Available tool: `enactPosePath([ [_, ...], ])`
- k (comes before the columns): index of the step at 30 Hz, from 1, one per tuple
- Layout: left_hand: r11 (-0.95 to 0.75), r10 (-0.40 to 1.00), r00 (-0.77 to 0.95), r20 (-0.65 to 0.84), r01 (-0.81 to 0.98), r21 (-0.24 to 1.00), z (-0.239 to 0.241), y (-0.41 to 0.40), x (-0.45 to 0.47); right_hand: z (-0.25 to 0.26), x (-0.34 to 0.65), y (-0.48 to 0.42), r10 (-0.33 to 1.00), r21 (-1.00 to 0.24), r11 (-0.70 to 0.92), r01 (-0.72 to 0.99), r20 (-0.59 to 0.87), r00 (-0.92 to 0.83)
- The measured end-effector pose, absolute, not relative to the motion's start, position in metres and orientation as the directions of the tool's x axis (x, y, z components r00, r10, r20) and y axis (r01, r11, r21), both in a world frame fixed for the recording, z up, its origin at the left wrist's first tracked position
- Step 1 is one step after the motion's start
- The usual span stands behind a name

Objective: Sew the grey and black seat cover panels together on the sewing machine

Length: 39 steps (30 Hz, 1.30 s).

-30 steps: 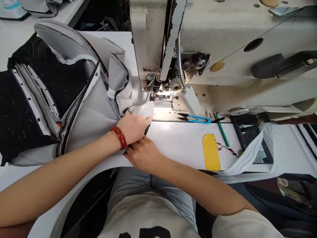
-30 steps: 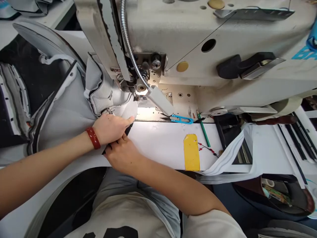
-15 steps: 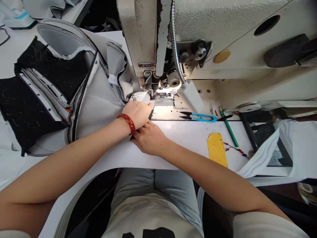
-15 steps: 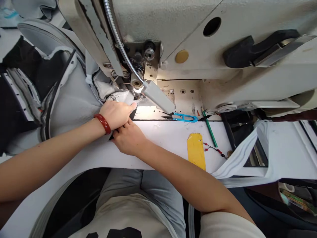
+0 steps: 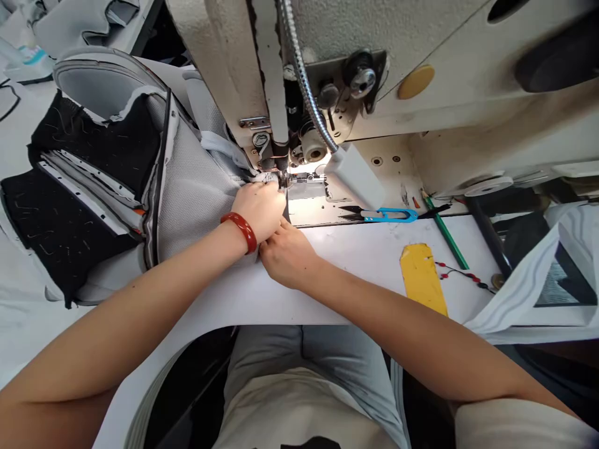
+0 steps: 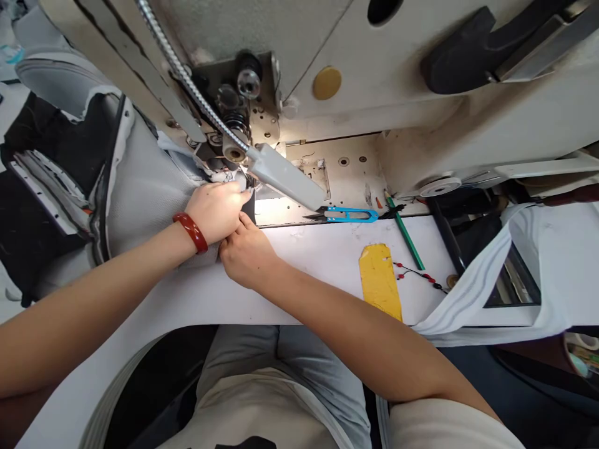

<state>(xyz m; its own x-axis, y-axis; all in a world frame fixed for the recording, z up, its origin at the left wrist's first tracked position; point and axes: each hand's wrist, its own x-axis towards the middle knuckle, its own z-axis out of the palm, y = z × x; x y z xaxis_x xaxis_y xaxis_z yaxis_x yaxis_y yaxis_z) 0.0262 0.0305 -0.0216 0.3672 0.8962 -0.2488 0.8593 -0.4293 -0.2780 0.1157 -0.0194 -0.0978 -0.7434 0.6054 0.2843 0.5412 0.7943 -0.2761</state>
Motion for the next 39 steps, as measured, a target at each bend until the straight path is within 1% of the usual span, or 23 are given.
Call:
enactPosePath([
  [4,-0.418,0.906,0.369,-0.209,0.859,-0.296,-0.027,0.038,0.026,-0.104,0.115,-0.014,0.614,-0.261,0.789,0.555,0.331,-0.717],
  [10,-0.424,0.905,0.414,-0.096,0.867,-0.262,-0.038,0.037,0.017,-0.094,0.117,-0.028,0.587,-0.232,0.81,0.539,0.3,-0.752],
  [14,-0.412,0.908,0.415,-0.051,0.865,-0.285,-0.043,0.04,0.013,-0.091,0.117,-0.033,0.602,-0.244,0.798,0.551,0.318,-0.732],
  [17,-0.391,0.917,0.395,-0.052,0.868,-0.306,-0.041,0.039,0.016,-0.088,0.121,-0.031,0.594,-0.241,0.804,0.543,0.327,-0.735],
  [19,-0.393,0.914,0.404,-0.027,0.871,-0.294,-0.037,0.03,0.017,-0.084,0.126,-0.032,0.592,-0.254,0.806,0.534,0.325,-0.738],
  [20,-0.385,0.915,0.404,0.008,0.878,-0.284,-0.034,0.022,0.016,-0.082,0.128,-0.033,0.592,-0.267,0.805,0.529,0.312,-0.743],
  [21,-0.362,0.918,0.392,0.057,0.89,-0.277,-0.032,0.011,0.015,-0.079,0.131,-0.035,0.594,-0.28,0.803,0.527,0.292,-0.749],
  [23,-0.267,0.933,0.319,0.165,0.923,-0.277,-0.03,-0.012,0.011,-0.075,0.134,-0.039,0.605,-0.294,0.792,0.535,0.258,-0.754],
  [25,-0.171,0.948,0.235,0.214,0.945,-0.279,-0.033,-0.03,0.005,-0.073,0.136,-0.042,0.612,-0.29,0.787,0.545,0.253,-0.749],
  [27,-0.142,0.958,0.2,0.204,0.953,-0.268,-0.037,-0.037,0.0,-0.073,0.135,-0.044,0.612,-0.274,0.788,0.551,0.25,-0.75],
  [31,-0.157,0.966,0.201,0.162,0.956,-0.247,-0.039,-0.022,-0.006,-0.074,0.133,-0.043,0.601,-0.218,0.797,0.564,0.183,-0.778],
  [36,-0.238,0.971,0.241,0.0,0.957,-0.166,-0.036,-0.011,0.004,-0.076,0.131,-0.043,0.549,-0.191,0.834,0.518,0.19,-0.814],
  [39,-0.226,0.974,0.226,-0.015,0.966,-0.122,-0.037,-0.014,0.01,-0.077,0.131,-0.044,0.528,-0.192,0.847,0.496,0.184,-0.829],
])
